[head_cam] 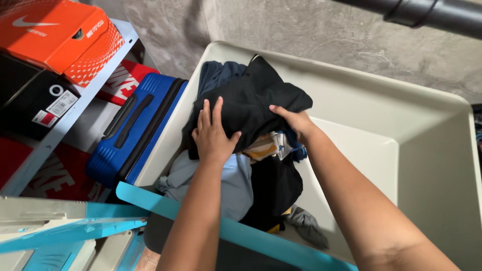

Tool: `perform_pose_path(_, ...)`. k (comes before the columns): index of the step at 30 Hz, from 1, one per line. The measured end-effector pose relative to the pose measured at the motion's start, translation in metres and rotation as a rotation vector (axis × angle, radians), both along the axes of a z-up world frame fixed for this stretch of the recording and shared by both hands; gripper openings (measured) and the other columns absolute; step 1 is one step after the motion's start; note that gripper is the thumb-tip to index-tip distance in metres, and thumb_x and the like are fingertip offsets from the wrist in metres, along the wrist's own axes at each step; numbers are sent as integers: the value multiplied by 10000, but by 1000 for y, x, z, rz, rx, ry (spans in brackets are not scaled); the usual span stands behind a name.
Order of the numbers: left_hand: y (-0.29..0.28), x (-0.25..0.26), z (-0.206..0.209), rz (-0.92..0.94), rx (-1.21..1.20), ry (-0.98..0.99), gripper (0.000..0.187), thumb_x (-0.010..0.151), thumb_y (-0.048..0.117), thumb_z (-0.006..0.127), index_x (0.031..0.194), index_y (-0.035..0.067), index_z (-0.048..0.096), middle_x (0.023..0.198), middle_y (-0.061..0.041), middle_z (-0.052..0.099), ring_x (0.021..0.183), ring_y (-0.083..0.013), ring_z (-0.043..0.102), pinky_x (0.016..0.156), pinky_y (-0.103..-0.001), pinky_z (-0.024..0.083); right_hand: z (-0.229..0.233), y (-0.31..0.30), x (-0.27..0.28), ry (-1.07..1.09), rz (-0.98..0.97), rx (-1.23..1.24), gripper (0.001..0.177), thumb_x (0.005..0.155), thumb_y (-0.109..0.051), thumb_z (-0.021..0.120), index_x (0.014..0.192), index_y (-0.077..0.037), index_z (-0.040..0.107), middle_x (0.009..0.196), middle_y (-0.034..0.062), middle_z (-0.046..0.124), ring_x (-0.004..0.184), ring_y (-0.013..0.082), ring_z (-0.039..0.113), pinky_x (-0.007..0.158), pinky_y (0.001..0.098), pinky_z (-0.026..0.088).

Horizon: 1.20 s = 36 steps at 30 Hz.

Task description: The person wipes the interior of a blue plastic storage cabinet with a blue cloth. They then move to a drawer filled with clothes and begin sorting through the items, picking up and moving various garments.

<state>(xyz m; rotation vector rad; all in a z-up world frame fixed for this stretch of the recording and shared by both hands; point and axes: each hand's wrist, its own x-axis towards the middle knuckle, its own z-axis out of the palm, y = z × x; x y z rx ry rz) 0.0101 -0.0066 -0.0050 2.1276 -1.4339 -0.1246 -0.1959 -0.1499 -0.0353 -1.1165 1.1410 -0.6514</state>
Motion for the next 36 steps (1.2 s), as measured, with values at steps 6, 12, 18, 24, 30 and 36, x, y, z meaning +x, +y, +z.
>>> perform_pose_path(6,-3,5,2,20,-41,82,1174,637,262,955,1564,314,236,1606,-91,316,1450,-352,344,1064,-595,375,-24,-10,9,282,-25,-136,967,663,-386,928,1396,61,480,1419,176,493,1305,303,564,1074,398,480)
perform_pose_path(12,-3,13,-4,13,-158,178,1137,650,174,934,1574,264,277,1513,-76,432,1345,-380,472,1073,-525,435,-45,1,11,484,-194,-405,958,670,-432,909,1413,16,502,1410,194,486,1342,342,512,1109,407,433)
perform_pose_path(18,-5,16,-6,49,-166,222,1085,668,66,881,1562,275,303,1453,-110,433,1298,-397,490,1057,-500,452,-25,60,8,378,-189,-983,693,782,-123,816,1416,-73,541,1469,166,564,1403,382,507,1134,499,364)
perform_pose_path(24,-7,19,-5,75,-151,374,1052,666,26,818,1559,314,343,1441,-138,382,1290,-385,482,1087,-450,461,8,109,8,239,-62,-1013,626,687,51,793,1244,-42,523,1503,243,408,1381,407,472,1110,448,445)
perform_pose_path(30,-5,13,-2,31,-104,270,943,633,94,871,1446,356,472,1496,-178,281,1328,-449,408,1088,-474,418,31,76,27,-309,-297,-130,895,757,-68,815,1453,-215,273,1352,163,558,1226,288,591,1003,399,527)
perform_pose_path(36,5,13,8,-47,-109,363,919,651,156,844,1458,356,452,1556,-173,239,1364,-466,368,1103,-514,393,41,75,22,-345,-313,12,740,743,-39,723,1410,-93,410,1222,160,623,1112,315,658,938,482,576)
